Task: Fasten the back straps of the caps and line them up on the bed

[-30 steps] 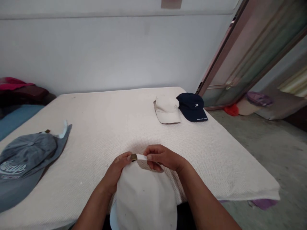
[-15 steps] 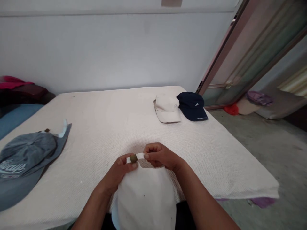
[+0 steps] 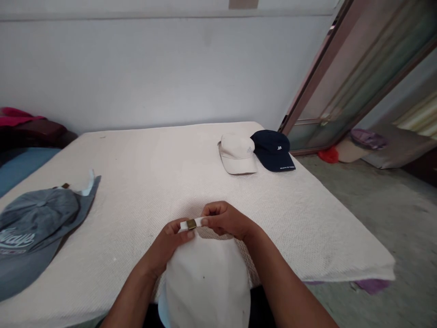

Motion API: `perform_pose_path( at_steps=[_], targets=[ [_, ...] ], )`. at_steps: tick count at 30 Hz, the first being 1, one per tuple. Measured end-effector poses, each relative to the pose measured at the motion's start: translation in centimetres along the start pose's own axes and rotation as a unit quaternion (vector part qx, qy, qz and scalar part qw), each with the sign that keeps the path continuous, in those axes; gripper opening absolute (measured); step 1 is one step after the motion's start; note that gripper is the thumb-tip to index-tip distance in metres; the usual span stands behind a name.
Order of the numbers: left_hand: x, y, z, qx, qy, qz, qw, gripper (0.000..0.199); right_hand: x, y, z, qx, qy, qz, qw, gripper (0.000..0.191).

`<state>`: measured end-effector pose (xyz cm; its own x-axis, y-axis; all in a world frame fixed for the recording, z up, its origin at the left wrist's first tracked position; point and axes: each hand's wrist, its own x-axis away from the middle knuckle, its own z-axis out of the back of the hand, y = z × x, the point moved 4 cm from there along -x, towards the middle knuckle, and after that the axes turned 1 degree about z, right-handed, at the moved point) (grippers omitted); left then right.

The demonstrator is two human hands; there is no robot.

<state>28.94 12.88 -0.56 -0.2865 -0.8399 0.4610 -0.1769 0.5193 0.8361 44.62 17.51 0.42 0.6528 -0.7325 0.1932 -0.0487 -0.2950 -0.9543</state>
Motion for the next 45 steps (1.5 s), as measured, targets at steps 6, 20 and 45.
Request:
perform_pose_path(
  at_steps=[6, 20, 45],
  targets=[
    [0.3, 0.6, -0.4, -0.014, -0.004, 0.008, 1.0, 0.014, -0.2, -0.2, -0.7, -0.001, -0.024, 0.013, 1.0, 0.012],
    [0.5, 0.7, -0.5, -0.012, 0.009, 0.009, 1.0, 0.016, -0.3, -0.1, -1.5, -0.075, -0.097, 0.042, 0.992, 0.024],
    [0.1, -0.6, -0.4, 0.054, 0.0, 0.02, 0.998, 0.027, -0.1, 0.4, -0.7, -0.098, -0.079, 0.032, 0.992, 0.018]
  ],
)
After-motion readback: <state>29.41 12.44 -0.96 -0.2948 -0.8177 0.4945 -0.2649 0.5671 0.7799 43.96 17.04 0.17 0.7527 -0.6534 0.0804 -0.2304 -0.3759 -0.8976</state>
